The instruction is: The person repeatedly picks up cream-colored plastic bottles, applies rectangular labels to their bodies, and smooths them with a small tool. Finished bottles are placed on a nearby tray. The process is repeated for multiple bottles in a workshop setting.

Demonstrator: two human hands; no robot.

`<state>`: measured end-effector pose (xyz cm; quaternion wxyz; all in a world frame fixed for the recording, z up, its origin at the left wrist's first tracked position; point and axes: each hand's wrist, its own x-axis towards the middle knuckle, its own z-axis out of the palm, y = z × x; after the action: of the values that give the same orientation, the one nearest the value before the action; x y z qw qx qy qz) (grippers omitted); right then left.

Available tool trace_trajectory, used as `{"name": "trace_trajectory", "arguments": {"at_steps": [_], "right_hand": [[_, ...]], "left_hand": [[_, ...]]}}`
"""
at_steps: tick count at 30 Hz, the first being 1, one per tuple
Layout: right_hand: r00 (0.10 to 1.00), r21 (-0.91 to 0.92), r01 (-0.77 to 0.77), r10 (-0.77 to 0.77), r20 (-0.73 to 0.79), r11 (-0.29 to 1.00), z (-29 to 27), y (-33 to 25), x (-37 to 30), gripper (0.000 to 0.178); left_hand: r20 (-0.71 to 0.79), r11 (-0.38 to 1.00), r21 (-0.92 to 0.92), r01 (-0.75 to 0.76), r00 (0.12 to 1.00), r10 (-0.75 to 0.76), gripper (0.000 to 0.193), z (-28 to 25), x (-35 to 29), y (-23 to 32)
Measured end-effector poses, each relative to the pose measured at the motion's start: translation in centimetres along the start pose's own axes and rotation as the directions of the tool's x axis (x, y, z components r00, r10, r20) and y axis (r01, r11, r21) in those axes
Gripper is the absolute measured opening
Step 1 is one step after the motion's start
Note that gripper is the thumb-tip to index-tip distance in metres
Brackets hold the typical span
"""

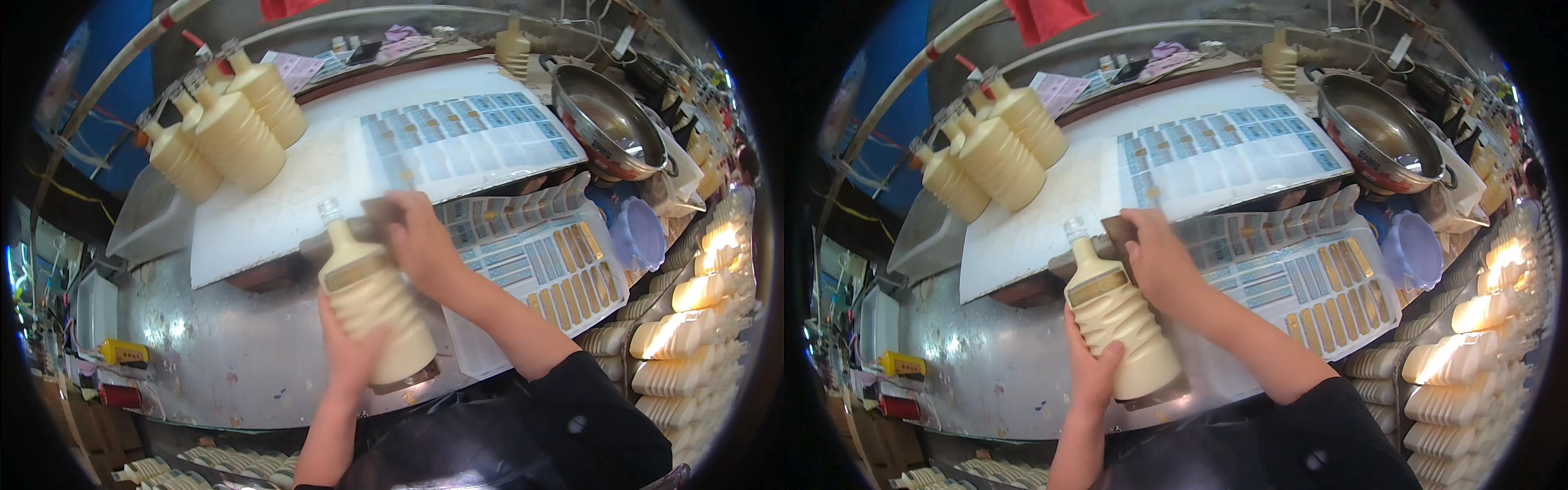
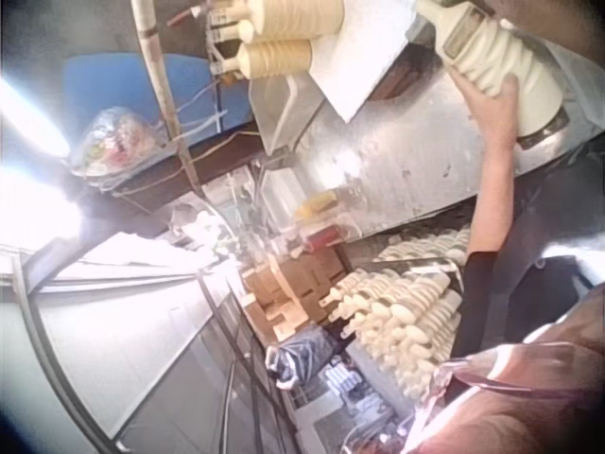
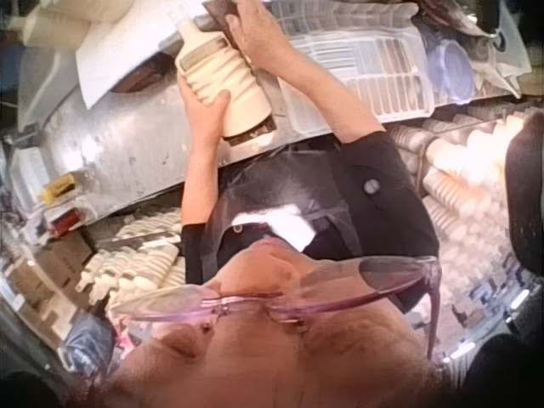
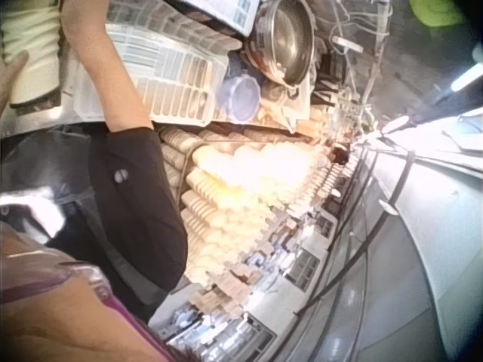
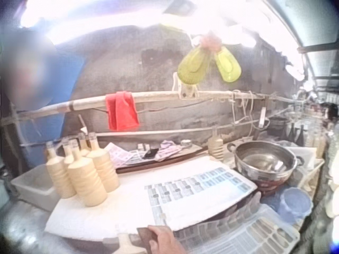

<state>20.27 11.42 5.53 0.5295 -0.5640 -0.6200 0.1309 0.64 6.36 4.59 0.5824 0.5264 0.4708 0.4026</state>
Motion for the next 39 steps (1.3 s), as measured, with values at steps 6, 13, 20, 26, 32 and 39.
{"name": "trace_trajectory", "arguments": {"at_steps": [6, 13, 20, 26, 32, 39], "right_hand": [[0.987, 0.073, 0.156, -0.158, 0.024, 0.985, -2.1, -3.7, -2.3, 0.047], [0.986, 0.139, -0.146, 0.154, -0.055, 0.980, -6.4, 3.4, -0.3, 0.021], [0.974, -0.416, 0.211, -0.157, 0.161, 0.885, -4.4, 1.7, 2.8, 0.035], [0.906, -0.667, 0.422, -0.263, 0.332, 0.614, -4.1, 4.0, 1.6, 0.027], [0.951, -0.322, 0.237, -0.150, 0.272, 0.916, -6.5, 1.3, 0.1, 0.016], [0.615, -0.027, 0.670, -0.535, 0.580, 0.742, -7.3, -7.1, -5.2, 0.020]], "left_hand": [[-0.073, 0.992, 0.114, -0.046, 0.996, 0.054, 0.102, 0.3, -1.4, 0.1], [-0.067, 0.979, 0.186, -0.086, 0.993, 0.101, 0.101, 0.3, -3.5, -1.7], [-0.060, 0.967, 0.221, -0.124, 0.988, 0.140, 0.101, -0.1, -3.6, -2.2], [-0.023, 0.945, 0.291, -0.150, 0.986, 0.163, 0.109, -0.8, -4.8, -4.0], [-0.007, 0.926, 0.331, -0.183, 0.981, 0.196, 0.105, -1.3, -6.2, -4.2], [0.083, 0.920, 0.352, -0.173, 0.985, 0.154, 0.120, -2.7, -6.4, -4.5]]}}
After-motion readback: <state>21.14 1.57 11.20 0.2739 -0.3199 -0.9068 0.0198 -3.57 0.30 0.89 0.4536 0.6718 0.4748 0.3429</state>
